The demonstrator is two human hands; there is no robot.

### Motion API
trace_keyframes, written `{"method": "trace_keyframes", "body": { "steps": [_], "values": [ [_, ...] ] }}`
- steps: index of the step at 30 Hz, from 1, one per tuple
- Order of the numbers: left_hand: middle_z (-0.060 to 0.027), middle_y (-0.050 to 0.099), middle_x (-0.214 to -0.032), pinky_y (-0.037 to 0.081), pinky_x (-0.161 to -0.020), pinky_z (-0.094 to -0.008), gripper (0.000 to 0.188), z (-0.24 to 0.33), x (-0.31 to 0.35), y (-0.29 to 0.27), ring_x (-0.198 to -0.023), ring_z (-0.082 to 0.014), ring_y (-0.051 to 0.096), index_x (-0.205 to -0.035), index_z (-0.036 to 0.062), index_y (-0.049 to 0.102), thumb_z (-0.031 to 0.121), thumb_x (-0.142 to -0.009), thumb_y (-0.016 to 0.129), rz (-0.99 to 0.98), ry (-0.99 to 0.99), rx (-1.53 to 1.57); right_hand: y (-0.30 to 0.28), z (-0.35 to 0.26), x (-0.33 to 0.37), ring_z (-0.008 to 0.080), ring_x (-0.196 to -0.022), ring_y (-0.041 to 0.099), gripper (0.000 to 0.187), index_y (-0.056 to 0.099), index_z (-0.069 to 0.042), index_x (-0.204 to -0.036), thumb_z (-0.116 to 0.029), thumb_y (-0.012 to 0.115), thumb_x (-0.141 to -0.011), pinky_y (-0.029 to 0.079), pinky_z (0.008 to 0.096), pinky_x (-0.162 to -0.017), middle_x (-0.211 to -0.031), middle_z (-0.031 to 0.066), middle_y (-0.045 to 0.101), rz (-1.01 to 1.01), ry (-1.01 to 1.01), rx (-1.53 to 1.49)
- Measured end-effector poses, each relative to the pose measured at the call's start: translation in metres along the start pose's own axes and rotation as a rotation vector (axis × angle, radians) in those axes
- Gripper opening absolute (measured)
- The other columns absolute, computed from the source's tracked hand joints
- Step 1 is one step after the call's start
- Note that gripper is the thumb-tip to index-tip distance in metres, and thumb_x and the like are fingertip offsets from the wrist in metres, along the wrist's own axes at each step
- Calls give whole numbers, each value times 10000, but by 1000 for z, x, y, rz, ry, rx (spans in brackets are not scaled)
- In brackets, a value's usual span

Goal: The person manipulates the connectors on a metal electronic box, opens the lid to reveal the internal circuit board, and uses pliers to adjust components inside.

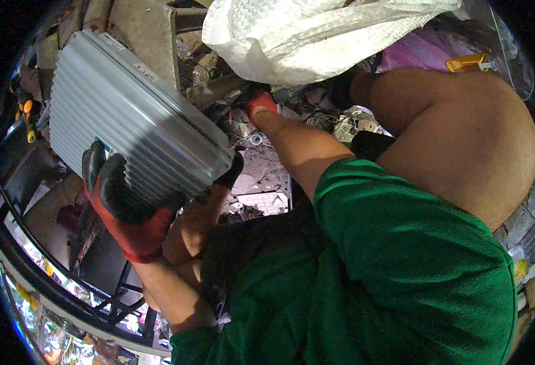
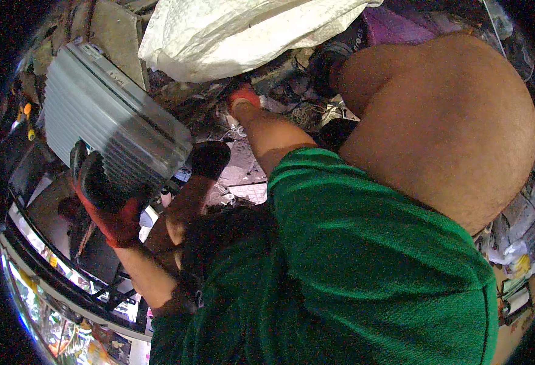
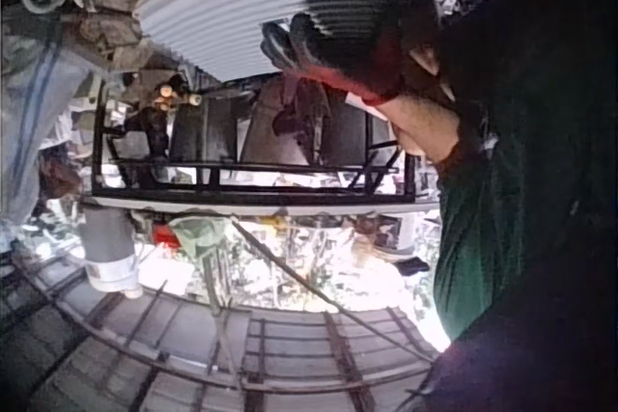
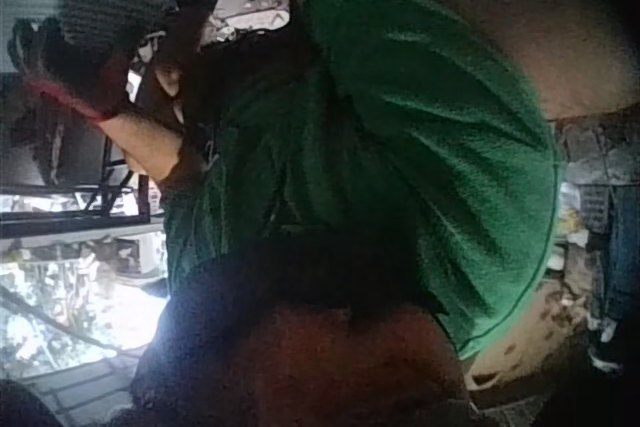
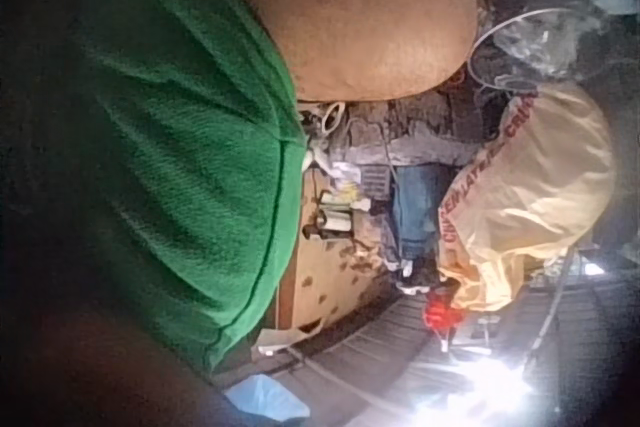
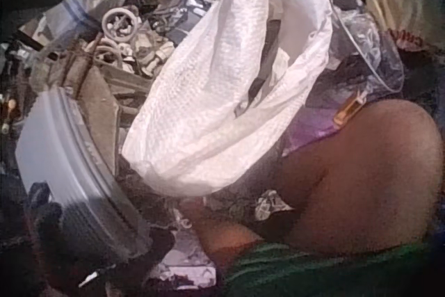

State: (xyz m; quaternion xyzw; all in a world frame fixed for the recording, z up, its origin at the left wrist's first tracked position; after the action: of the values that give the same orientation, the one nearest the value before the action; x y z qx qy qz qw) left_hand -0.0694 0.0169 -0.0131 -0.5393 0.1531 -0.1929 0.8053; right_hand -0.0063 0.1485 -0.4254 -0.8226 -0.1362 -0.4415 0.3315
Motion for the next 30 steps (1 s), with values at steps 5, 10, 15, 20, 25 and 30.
{"method": "trace_keyframes", "body": {
  "steps": [5,10,15,20,25,30],
  "values": [
    [-244,484,-1411,324,-1142,-508,646,20,61,1,-1352,-404,419,-1388,39,475,365,-882,712,391,-263,427,-7,17,-16,350,-1194,617,400,676,-57,-1179,-256,645,-833,515,444,-988,-1317,186,610,-11,118,-184],
    [-238,499,-1395,336,-1128,-497,607,36,115,90,-1331,-398,439,-1397,43,472,370,-916,646,1,-794,628,-33,7,32,397,-1174,611,458,641,-31,-1201,-203,662,-777,503,452,-992,-1268,242,621,-130,101,-82],
    [-232,514,-1379,349,-1115,-487,573,-17,103,244,-1310,-393,459,-1406,47,470,376,-950,580,-215,-1016,624,-36,21,45,383,-1140,623,479,648,-85,-1199,-204,676,-736,500,461,-979,-1183,200,672,15,-53,-125],
    [-226,529,-1363,361,-1101,-477,545,-48,81,335,-1290,-387,479,-1415,51,467,381,-984,514,-264,-1050,421,-41,22,40,381,-1167,612,426,626,-97,-1196,-244,630,-796,500,476,-983,-1234,183,649,-95,-80,-55],
    [-250,536,-1352,431,-1027,-472,596,-78,101,378,-1243,-413,519,-1406,36,481,428,-960,532,-260,-838,34,-38,20,42,338,-1251,563,544,551,-126,-1354,-282,593,-835,447,422,-1062,-1341,150,594,-182,-127,146],
    [-216,569,-1313,517,-943,-470,564,-75,87,418,-1188,-387,584,-1365,63,527,450,-956,532,-295,-1045,111,-39,24,28,318,-1292,541,558,532,-131,-1399,-300,576,-869,437,413,-1076,-1406,133,562,-300,-91,285]
  ]
}}
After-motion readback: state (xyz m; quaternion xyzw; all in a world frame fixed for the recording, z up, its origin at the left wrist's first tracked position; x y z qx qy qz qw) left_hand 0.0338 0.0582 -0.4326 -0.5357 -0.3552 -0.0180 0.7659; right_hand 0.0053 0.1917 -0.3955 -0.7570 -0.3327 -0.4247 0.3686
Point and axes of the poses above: each hand's wrist, its own x-axis away from the middle knuckle, its own y-axis out of the palm, z = x × y, the point moved 2 cm from there along -x, towards the middle knuckle
